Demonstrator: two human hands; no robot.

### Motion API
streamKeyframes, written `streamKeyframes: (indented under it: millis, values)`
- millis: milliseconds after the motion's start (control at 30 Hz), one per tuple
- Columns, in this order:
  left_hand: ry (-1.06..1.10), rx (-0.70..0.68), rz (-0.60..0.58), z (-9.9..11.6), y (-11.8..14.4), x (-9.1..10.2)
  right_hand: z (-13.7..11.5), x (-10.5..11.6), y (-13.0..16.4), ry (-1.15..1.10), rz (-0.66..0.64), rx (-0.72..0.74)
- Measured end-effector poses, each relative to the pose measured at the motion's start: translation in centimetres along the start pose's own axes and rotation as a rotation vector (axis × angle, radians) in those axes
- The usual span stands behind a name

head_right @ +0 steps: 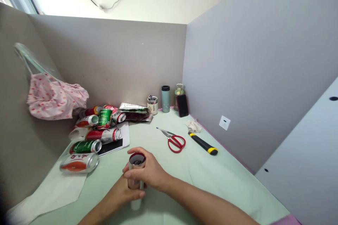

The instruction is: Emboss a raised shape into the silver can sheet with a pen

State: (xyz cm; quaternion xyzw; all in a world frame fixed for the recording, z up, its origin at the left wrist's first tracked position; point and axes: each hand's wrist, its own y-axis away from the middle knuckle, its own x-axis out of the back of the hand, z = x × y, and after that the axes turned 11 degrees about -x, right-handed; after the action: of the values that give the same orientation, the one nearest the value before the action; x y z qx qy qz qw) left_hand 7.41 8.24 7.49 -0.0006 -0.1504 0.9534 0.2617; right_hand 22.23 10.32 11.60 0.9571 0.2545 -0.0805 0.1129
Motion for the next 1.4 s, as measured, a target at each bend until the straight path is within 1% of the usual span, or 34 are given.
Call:
streamKeyframes:
  millis: [100, 167, 333, 433, 533, 600, 667, 800, 900, 1033, 1100, 1200, 1300, 1400]
  values:
    - [-0.017, 0.013, 0.083, -0.3, 0.1, -0.7, 0.1, -0.1, -0.1, -0.064, 0.061, 0.016]
    - [-0.012, 0.023, 0.103, -0.3, 0.1, -0.9, 0.1, -0.1, 0.0, -0.081, 0.078, 0.041]
    - [0.047, 0.017, 0.027, 0.0, 0.0, -0.5, -0.1, 0.2, 0.3, -0.045, 0.023, 0.029]
    - [0.039, 0.052, -0.003, -0.1, -0.1, -0.2, 0.1, 0.3, 0.2, -0.109, -0.014, 0.056]
    - [-0.011, 0.07, 0.024, -0.2, 0.1, -0.3, 0.5, 0.2, -0.1, -0.18, 0.002, 0.083]
    - [-0.037, 0.058, 0.044, -0.2, 0.3, -0.4, 0.6, 0.1, -0.3, -0.194, 0.023, 0.068]
    - [-0.047, 0.05, 0.055, -0.2, 0.4, -0.5, 0.7, 0.2, -0.3, -0.198, 0.013, 0.063]
    - [-0.043, 0.044, 0.127, -0.6, 0.5, -0.5, 0.6, 1.1, -0.5, -0.156, -0.044, 0.111]
    - [-0.051, 0.039, 0.217, -0.8, 0.1, 0.0, 0.6, 1.9, -0.8, -0.095, -0.017, 0.106]
    - [-0.056, 0.03, 0.308, -1.0, -0.3, 0.9, 0.6, 1.7, -1.1, -0.017, -0.04, 0.109]
    - [-0.049, 0.03, 0.328, -1.2, -0.3, 1.2, 0.7, 1.4, -1.2, 0.044, -0.041, 0.125]
    - [-0.031, 0.045, 0.351, -1.4, -0.1, 1.2, 0.9, 1.3, -1.4, 0.082, 0.023, 0.147]
    - [0.025, 0.045, 0.336, -1.6, 0.0, 1.3, 1.0, 2.0, -1.7, 0.058, 0.05, 0.151]
    - [0.114, 0.033, 0.311, -1.5, 0.0, 1.9, 0.6, 2.8, -1.8, 0.06, 0.061, 0.189]
